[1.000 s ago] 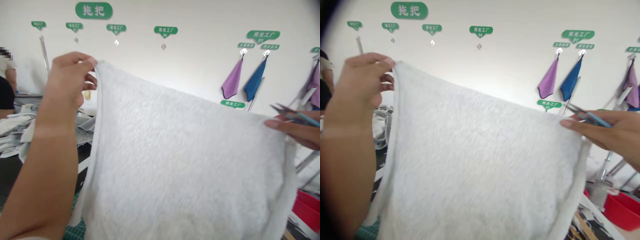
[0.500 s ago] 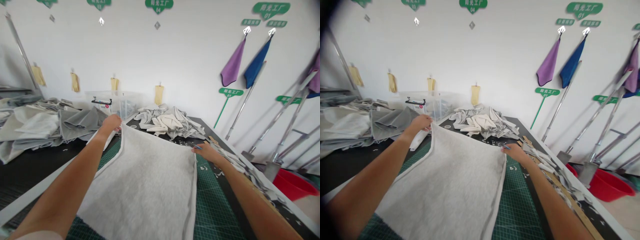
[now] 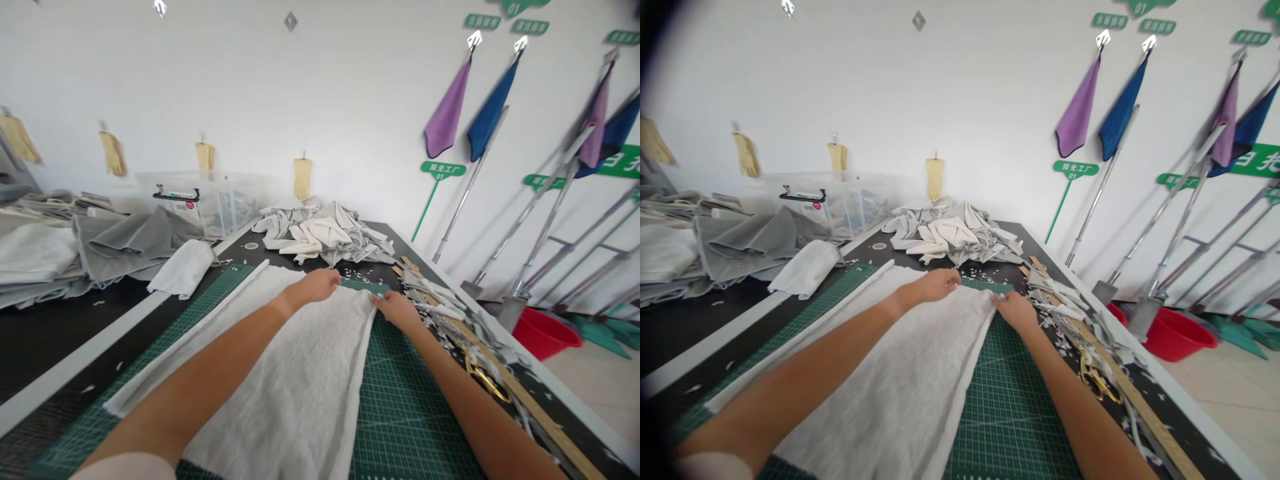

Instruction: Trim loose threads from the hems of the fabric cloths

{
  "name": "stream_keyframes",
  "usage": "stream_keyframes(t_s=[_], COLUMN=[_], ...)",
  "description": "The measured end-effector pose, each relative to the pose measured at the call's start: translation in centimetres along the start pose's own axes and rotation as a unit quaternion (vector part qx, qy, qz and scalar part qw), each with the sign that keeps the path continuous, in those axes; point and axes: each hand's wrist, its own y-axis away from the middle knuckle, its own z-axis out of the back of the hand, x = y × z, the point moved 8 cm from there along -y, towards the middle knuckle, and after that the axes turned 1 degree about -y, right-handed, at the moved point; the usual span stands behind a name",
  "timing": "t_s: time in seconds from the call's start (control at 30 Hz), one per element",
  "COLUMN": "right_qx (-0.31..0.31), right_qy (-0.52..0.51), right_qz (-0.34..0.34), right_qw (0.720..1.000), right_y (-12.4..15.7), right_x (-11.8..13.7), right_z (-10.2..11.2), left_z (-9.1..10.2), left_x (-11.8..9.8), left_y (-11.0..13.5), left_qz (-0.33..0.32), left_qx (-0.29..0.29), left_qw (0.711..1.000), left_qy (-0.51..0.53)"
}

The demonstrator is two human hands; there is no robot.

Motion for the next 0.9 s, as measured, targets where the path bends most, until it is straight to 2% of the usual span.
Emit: stream_keyframes(t_s=[0.07,0.13,0.2,0.27,0.43,0.57,0.67,0.73,0.9], right_qx=[0.003,0.010,0.016,0.022,0.057,0.103,0.133,0.122,0.049], right_qy=[-0.009,-0.067,-0.147,-0.213,-0.347,-0.431,-0.502,-0.539,-0.570], right_qz=[-0.004,-0.008,-0.014,-0.025,-0.042,-0.032,-0.027,-0.029,-0.037], right_qw=[1.000,0.998,0.989,0.976,0.935,0.896,0.854,0.833,0.819], right_y=[0.2,0.1,0.0,-0.1,0.3,0.9,1.2,1.1,0.5], right_x=[-0.1,-0.3,-0.6,-0.9,-0.9,-0.1,0.2,0.0,-0.9], right_z=[0.1,0.2,0.2,0.1,-0.5,-0.8,-1.2,-1.4,-1.4], left_z=[-2.6,-4.9,-6.7,-7.7,-8.3,-9.4,-9.9,-9.8,-9.0], left_x=[-2.9,-4.4,-4.7,-4.3,-2.9,-3.2,-3.3,-3.3,-3.0], left_y=[-0.7,-1.1,-1.4,-1.9,-4.3,-5.9,-5.7,-5.1,-3.9], left_qz=[-0.049,-0.068,-0.051,-0.021,0.043,0.032,0.033,0.035,0.063], left_qx=[-0.026,-0.034,-0.032,-0.034,-0.065,-0.082,-0.103,-0.114,-0.135], left_qw=[0.998,0.997,0.997,0.997,0.996,0.996,0.994,0.992,0.988], left_qy=[-0.010,-0.023,-0.040,-0.059,-0.038,0.016,0.030,0.032,0.049])
